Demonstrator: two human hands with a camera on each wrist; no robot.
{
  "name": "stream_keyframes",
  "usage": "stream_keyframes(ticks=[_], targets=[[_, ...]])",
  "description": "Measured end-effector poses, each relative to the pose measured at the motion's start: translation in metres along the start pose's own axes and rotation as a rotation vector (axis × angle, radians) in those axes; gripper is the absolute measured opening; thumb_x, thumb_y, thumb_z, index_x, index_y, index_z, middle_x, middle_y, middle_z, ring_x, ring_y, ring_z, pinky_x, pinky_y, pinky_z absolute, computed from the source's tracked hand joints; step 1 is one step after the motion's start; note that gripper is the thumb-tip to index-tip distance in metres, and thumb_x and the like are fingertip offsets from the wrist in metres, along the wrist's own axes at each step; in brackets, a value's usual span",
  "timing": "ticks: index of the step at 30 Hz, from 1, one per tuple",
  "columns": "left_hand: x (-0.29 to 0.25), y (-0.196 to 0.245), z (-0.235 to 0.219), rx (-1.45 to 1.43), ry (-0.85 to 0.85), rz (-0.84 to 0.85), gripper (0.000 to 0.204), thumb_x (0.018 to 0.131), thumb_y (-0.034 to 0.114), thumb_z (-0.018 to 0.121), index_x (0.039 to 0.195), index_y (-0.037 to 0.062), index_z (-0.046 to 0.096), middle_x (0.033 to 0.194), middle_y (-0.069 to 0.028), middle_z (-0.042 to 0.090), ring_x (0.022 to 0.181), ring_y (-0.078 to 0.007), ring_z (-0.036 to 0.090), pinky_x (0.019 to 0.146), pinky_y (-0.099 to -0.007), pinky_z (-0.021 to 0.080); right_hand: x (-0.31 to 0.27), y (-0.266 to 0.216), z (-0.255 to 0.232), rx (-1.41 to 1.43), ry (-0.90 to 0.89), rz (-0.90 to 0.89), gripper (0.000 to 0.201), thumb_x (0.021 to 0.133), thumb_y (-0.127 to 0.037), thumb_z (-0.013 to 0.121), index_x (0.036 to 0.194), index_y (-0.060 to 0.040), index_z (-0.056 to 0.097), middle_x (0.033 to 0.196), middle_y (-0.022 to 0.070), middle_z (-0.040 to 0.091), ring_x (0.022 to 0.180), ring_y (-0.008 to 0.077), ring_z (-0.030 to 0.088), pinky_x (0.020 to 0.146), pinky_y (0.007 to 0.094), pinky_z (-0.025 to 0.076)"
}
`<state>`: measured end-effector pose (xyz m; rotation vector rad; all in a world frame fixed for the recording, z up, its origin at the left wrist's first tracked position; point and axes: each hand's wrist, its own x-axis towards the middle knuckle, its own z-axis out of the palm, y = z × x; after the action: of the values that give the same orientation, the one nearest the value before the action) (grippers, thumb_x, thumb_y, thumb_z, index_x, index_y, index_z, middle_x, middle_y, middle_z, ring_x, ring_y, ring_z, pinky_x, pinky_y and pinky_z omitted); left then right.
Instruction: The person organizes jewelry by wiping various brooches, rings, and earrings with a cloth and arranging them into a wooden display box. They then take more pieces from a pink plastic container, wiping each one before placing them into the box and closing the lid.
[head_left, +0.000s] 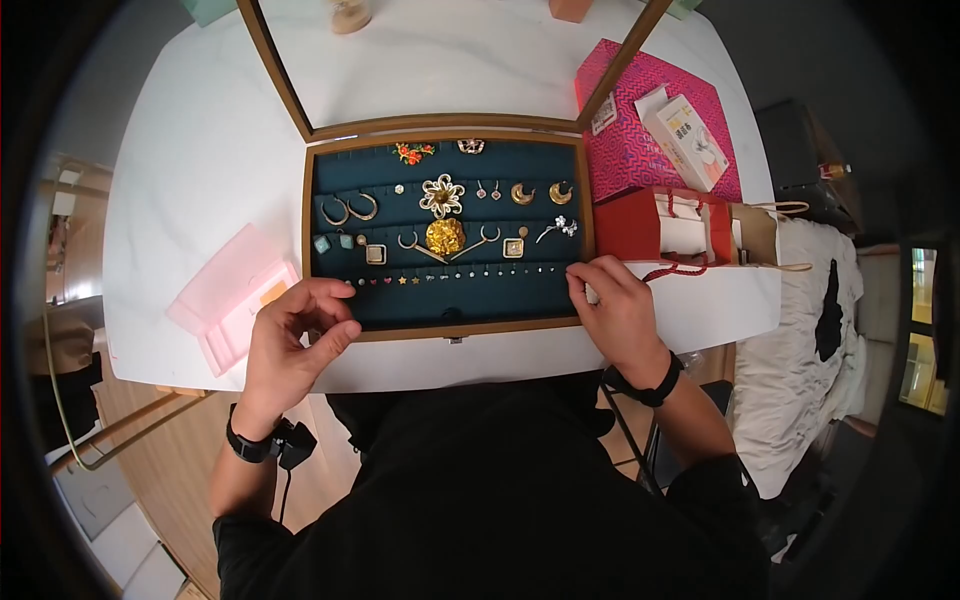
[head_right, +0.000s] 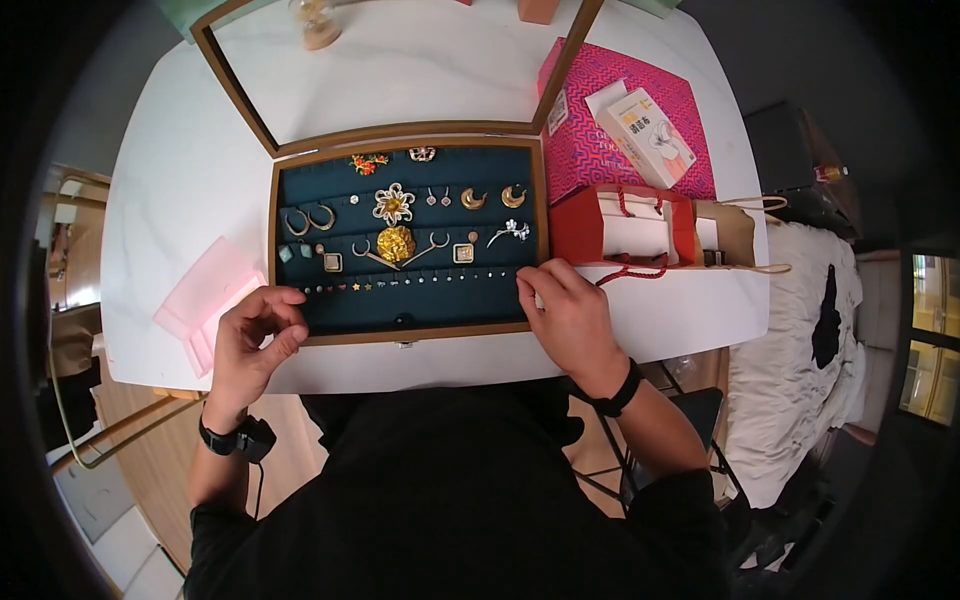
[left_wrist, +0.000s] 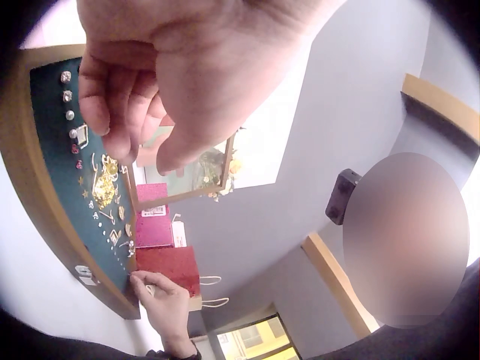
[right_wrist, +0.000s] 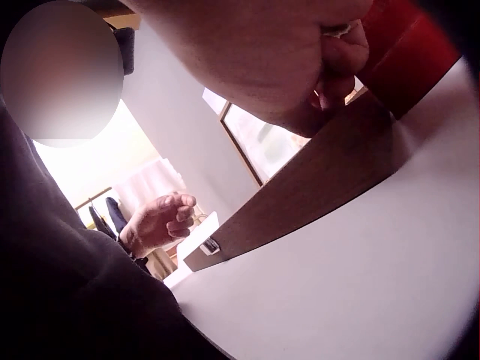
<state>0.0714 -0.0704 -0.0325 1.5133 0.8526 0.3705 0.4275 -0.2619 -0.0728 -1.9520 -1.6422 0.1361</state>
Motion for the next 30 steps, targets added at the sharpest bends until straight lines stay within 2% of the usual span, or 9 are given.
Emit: stream_keyframes(ticks=[5,7,9,11,19,21,25,28,30], targets=[[-0.001,-0.005,-0.004,0.002,0.009,0.01,0.038,0.098,0.003,0.082,0.133,0.0003,0.068,0.095,-0.0001,0.069,0.085,-0.0091,0.063,0.082,-0.0261,0.052,0.001,0.001,0.001,-0.075,-0.029,-0.035,0.012,0.095,-0.006,0.08,0.105,-0.0049,0.075,0.095,0.008,0.067,0.077,0.0299,0.072,0.066,0.0395,0.062],[-0.002,-0.006,-0.004,0.004,0.012,0.005,0.038,0.098,0.003,0.082,0.133,0.0001,0.068,0.095,0.0,0.068,0.084,-0.0091,0.063,0.082,-0.0261,0.052,0.003,0.0,0.0,-0.109,-0.093,-0.014,0.011,0.096,-0.008,0.078,0.106,-0.0048,0.075,0.096,0.0081,0.067,0.079,0.0306,0.072,0.067,0.0404,0.062],[-0.002,-0.008,-0.003,-0.019,0.054,0.027,0.034,0.097,0.001,0.083,0.129,0.0016,0.07,0.092,0.0011,0.07,0.081,-0.007,0.063,0.077,-0.0246,0.05,0.004,-0.001,-0.001,-0.118,-0.1,-0.015,0.01,0.097,-0.008,0.078,0.106,-0.0046,0.075,0.096,0.0083,0.067,0.079,0.0311,0.073,0.067,0.0408,0.062],[-0.002,-0.009,-0.003,-0.023,0.053,0.023,0.034,0.097,0.001,0.083,0.129,0.0017,0.07,0.091,0.0013,0.07,0.081,-0.0069,0.062,0.077,-0.0246,0.05,0.004,-0.003,-0.002,-0.127,-0.107,-0.015,0.01,0.097,-0.008,0.077,0.106,-0.0043,0.075,0.097,0.0085,0.068,0.08,0.0317,0.073,0.068,0.0412,0.062],[-0.004,-0.012,-0.005,-0.034,0.051,0.016,0.034,0.097,0.001,0.083,0.129,0.0019,0.07,0.091,0.0016,0.069,0.081,-0.0068,0.061,0.077,-0.0245,0.049,0.007,-0.006,-0.002,-0.142,-0.108,-0.012,0.01,0.097,-0.007,0.077,0.107,-0.0027,0.077,0.096,0.0098,0.069,0.08,0.0317,0.074,0.068,0.0411,0.062],[-0.004,-0.013,-0.008,-0.01,0.028,0.006,0.038,0.098,0.005,0.084,0.132,0.0,0.068,0.094,0.0006,0.068,0.083,-0.0088,0.062,0.081,-0.0253,0.052,0.006,-0.005,-0.001,-0.142,-0.098,-0.021,0.011,0.097,-0.007,0.077,0.107,-0.0027,0.077,0.096,0.0099,0.069,0.08,0.0315,0.074,0.068,0.0408,0.062],[-0.006,-0.014,-0.01,-0.001,0.04,0.003,0.037,0.098,0.004,0.083,0.132,0.0,0.068,0.094,0.0004,0.068,0.083,-0.0089,0.062,0.08,-0.0254,0.052,0.004,-0.005,-0.002,-0.133,-0.07,-0.031,0.012,0.096,-0.007,0.078,0.107,-0.0024,0.077,0.096,0.0098,0.069,0.079,0.0312,0.074,0.067,0.0401,0.062],[-0.01,-0.011,-0.018,0.032,0.077,0.013,0.036,0.098,0.003,0.082,0.131,-0.0002,0.068,0.094,0.0002,0.068,0.083,-0.0088,0.062,0.079,-0.0252,0.052,0.002,-0.009,-0.007,-0.131,-0.02,-0.044,0.014,0.095,-0.007,0.08,0.108,-0.0023,0.076,0.098,0.0095,0.071,0.079,0.031,0.074,0.068,0.0397,0.062],[-0.014,-0.009,-0.03,0.043,0.166,-0.004,0.032,0.098,0.0,0.081,0.129,0.0009,0.069,0.092,0.0011,0.069,0.083,-0.0076,0.064,0.079,-0.0246,0.052,0.0,-0.011,-0.012,-0.131,-0.009,-0.043,0.015,0.094,-0.006,0.081,0.108,-0.0023,0.076,0.098,0.0101,0.071,0.08,0.0312,0.074,0.069,0.0404,0.062]])
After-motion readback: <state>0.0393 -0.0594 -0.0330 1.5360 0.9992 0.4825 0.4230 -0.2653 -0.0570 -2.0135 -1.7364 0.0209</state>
